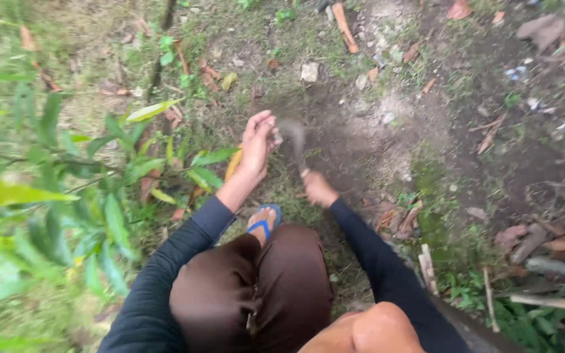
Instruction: Using a sickle to clear grass and debris from a patch of ground.
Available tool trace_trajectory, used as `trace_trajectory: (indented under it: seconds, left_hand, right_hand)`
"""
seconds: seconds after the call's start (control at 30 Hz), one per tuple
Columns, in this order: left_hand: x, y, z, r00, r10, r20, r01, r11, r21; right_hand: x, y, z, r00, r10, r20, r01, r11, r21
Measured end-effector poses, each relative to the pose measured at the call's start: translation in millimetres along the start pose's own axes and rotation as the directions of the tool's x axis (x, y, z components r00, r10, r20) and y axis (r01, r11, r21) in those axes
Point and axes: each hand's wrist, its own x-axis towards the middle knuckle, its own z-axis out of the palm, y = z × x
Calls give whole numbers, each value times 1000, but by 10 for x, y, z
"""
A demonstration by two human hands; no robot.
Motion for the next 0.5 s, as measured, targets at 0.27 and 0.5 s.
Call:
trace_trajectory:
  seconds: [0.27, 0.5]
  left_hand:
    - [462, -1089, -793, 975, 192, -108, -158, 951, 267]
    - [408, -1225, -905, 951, 309, -6, -234, 733, 639]
  right_hand:
    - [-469, -1159, -173, 910, -164, -380, 256, 945, 205]
    - [325, -421, -269, 977, -24, -210, 21, 1000, -14]
